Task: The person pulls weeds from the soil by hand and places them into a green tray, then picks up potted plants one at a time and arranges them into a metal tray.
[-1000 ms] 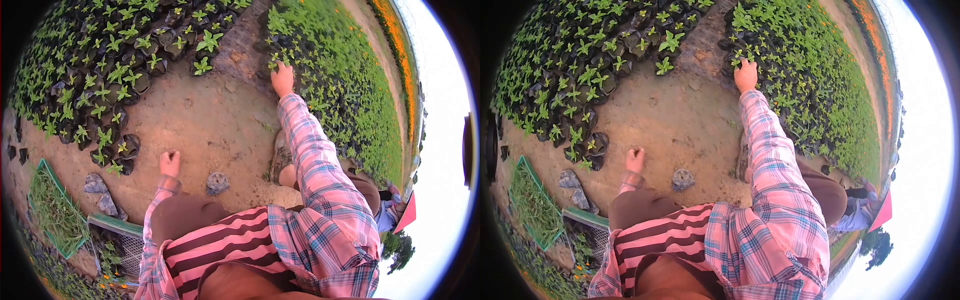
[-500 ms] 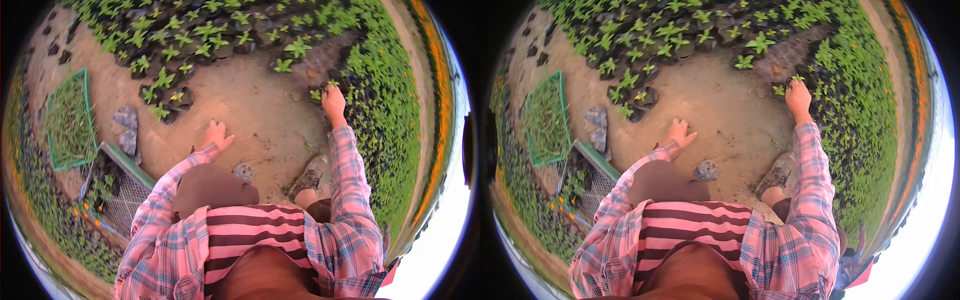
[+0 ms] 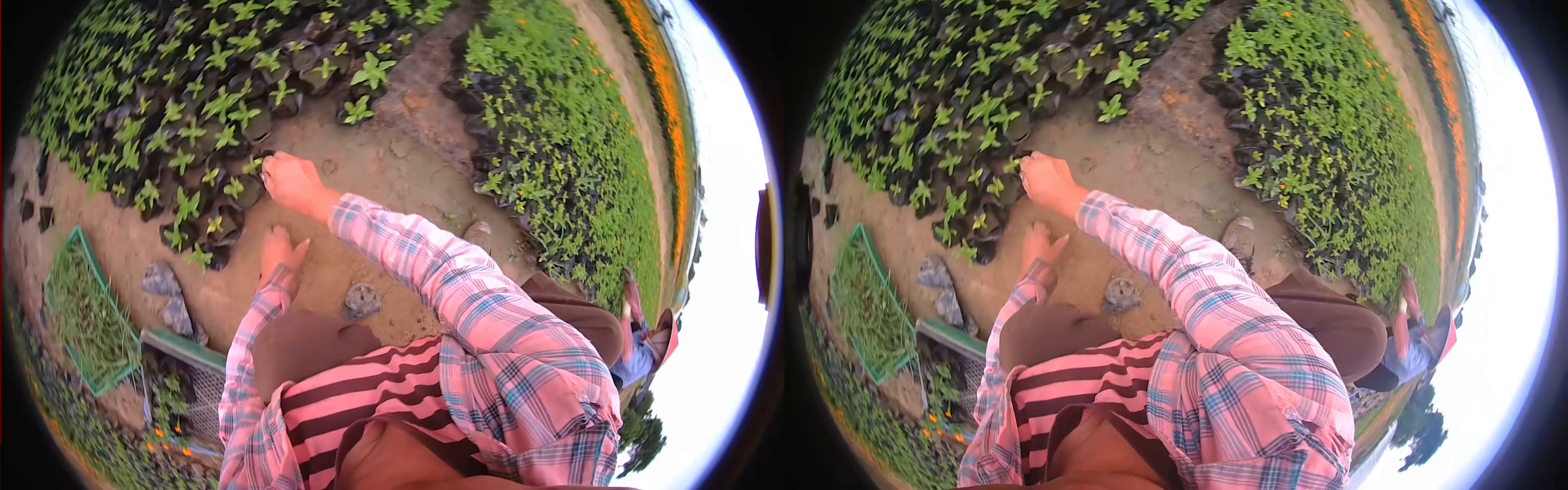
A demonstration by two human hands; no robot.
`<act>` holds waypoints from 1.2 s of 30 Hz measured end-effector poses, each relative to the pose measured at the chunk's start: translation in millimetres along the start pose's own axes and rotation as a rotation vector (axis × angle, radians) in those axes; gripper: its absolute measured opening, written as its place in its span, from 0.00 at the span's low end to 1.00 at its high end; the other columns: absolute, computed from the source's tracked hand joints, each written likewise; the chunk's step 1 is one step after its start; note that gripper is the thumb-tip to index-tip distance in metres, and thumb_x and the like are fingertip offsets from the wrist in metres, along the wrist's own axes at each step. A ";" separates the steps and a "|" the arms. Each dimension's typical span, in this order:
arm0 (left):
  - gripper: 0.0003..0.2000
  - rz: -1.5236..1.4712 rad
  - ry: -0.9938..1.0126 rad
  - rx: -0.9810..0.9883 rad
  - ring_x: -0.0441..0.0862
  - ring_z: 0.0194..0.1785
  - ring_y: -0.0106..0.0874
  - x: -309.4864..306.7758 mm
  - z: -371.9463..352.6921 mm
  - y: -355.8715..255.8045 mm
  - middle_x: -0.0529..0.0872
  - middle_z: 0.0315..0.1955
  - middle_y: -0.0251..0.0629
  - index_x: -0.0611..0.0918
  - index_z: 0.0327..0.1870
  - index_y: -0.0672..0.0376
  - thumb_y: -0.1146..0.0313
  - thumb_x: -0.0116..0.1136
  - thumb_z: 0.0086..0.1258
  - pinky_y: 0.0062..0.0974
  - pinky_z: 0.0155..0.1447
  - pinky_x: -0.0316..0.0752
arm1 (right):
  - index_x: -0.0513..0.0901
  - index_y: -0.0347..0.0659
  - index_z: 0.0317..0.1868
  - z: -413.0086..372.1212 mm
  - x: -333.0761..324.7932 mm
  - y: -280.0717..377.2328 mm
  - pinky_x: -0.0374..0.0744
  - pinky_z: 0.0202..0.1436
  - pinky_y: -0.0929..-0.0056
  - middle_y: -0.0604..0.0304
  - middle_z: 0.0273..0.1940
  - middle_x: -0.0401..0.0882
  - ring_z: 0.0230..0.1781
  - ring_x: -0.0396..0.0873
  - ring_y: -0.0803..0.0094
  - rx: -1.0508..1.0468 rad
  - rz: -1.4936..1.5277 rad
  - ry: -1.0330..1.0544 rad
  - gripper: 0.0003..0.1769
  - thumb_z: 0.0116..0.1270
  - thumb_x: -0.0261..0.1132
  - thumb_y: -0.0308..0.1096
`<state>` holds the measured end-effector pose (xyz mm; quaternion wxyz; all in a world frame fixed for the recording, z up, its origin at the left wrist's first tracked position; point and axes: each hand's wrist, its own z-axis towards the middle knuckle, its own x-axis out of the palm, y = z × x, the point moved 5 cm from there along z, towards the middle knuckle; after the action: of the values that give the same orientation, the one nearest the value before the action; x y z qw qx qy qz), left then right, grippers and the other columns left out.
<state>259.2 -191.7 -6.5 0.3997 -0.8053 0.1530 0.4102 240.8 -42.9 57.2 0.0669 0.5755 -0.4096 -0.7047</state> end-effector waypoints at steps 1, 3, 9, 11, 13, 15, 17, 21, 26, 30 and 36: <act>0.26 0.008 0.034 0.007 0.74 0.49 0.51 -2.4 0.2 -0.1 0.76 0.43 0.57 0.75 0.43 0.69 0.58 0.70 0.52 0.42 0.53 0.72 | 0.78 0.39 0.33 0.3 -11.2 -9.9 0.78 0.44 0.57 0.48 0.36 0.79 0.39 0.78 0.51 0.010 -0.013 -0.010 0.08 0.58 0.60 0.35; 0.27 0.010 0.080 0.019 0.74 0.50 0.51 -6.1 -1.9 -5.9 0.74 0.44 0.56 0.74 0.43 0.69 0.59 0.72 0.49 0.42 0.53 0.72 | 0.79 0.39 0.36 -15.0 -49.3 -49.8 0.77 0.47 0.57 0.48 0.37 0.79 0.41 0.78 0.51 0.066 -0.017 -0.265 0.08 0.58 0.60 0.33; 0.30 0.081 0.174 -0.056 0.71 0.54 0.51 -7.3 -0.6 -15.8 0.71 0.49 0.55 0.73 0.45 0.68 0.61 0.75 0.44 0.39 0.55 0.71 | 0.69 0.32 0.52 -70.7 -197.1 -223.9 0.78 0.47 0.57 0.37 0.48 0.68 0.41 0.77 0.41 0.653 -0.512 -0.468 0.21 0.58 0.60 0.29; 0.31 0.125 0.160 -0.080 0.72 0.54 0.50 -8.7 -1.7 -18.8 0.71 0.49 0.54 0.73 0.46 0.67 0.61 0.76 0.43 0.38 0.56 0.71 | 0.67 0.33 0.56 -78.8 -223.2 -253.3 0.80 0.45 0.58 0.30 0.52 0.64 0.42 0.78 0.42 0.759 -0.577 -0.489 0.23 0.60 0.60 0.29; 0.31 0.145 0.162 -0.088 0.72 0.54 0.50 -7.3 -0.1 -19.8 0.71 0.49 0.53 0.73 0.46 0.67 0.61 0.76 0.43 0.38 0.56 0.71 | 0.67 0.35 0.55 -75.8 -231.3 -282.0 0.80 0.45 0.58 0.30 0.52 0.67 0.42 0.79 0.44 0.800 -0.648 -0.463 0.22 0.60 0.59 0.28; 0.31 0.167 0.154 -0.121 0.72 0.54 0.50 -6.5 0.0 -17.1 0.71 0.49 0.53 0.74 0.47 0.67 0.61 0.76 0.43 0.38 0.57 0.71 | 0.71 0.36 0.52 -66.7 -230.4 -313.1 0.80 0.43 0.58 0.34 0.47 0.73 0.41 0.79 0.45 0.736 -0.729 -0.381 0.18 0.60 0.57 0.28; 0.32 0.165 0.154 -0.099 0.72 0.54 0.50 -5.3 -0.8 -17.4 0.71 0.49 0.52 0.74 0.48 0.66 0.60 0.76 0.43 0.38 0.57 0.72 | 0.76 0.37 0.43 -65.9 -234.6 -306.4 0.81 0.42 0.57 0.39 0.41 0.77 0.40 0.80 0.48 0.725 -0.754 -0.401 0.10 0.62 0.55 0.28; 0.32 0.206 0.153 -0.103 0.72 0.54 0.49 -7.1 -1.3 -17.8 0.72 0.49 0.51 0.74 0.49 0.65 0.59 0.75 0.44 0.37 0.57 0.72 | 0.78 0.41 0.44 -66.7 -233.0 -311.4 0.80 0.42 0.56 0.44 0.39 0.80 0.39 0.81 0.49 0.783 -0.792 -0.370 0.12 0.66 0.50 0.32; 0.32 0.244 0.190 -0.110 0.73 0.54 0.47 -5.7 0.5 -17.7 0.72 0.50 0.50 0.74 0.50 0.64 0.58 0.75 0.45 0.36 0.57 0.72 | 0.80 0.40 0.36 -70.1 -240.7 -325.1 0.77 0.38 0.52 0.42 0.29 0.80 0.32 0.80 0.46 0.489 -0.670 -0.475 0.09 0.60 0.53 0.31; 0.32 0.191 0.159 -0.122 0.73 0.54 0.47 -3.9 -3.1 -13.7 0.72 0.50 0.49 0.74 0.50 0.64 0.59 0.75 0.45 0.36 0.57 0.72 | 0.78 0.36 0.35 -80.7 -226.3 -295.3 0.78 0.27 0.62 0.48 0.25 0.80 0.20 0.80 0.57 0.385 -0.489 -0.410 0.06 0.63 0.56 0.30; 0.31 0.165 0.162 -0.108 0.73 0.53 0.48 -3.1 -1.5 -13.3 0.72 0.51 0.50 0.75 0.50 0.64 0.60 0.75 0.45 0.37 0.57 0.72 | 0.77 0.35 0.38 -81.2 -160.4 -153.7 0.79 0.22 0.73 0.55 0.30 0.80 0.18 0.81 0.72 0.371 0.162 0.010 0.06 0.63 0.62 0.27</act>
<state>265.7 -184.7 3.3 0.3068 -0.8410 0.2281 0.3829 421.8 108.0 77.7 0.0180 0.5467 -0.5770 -0.6065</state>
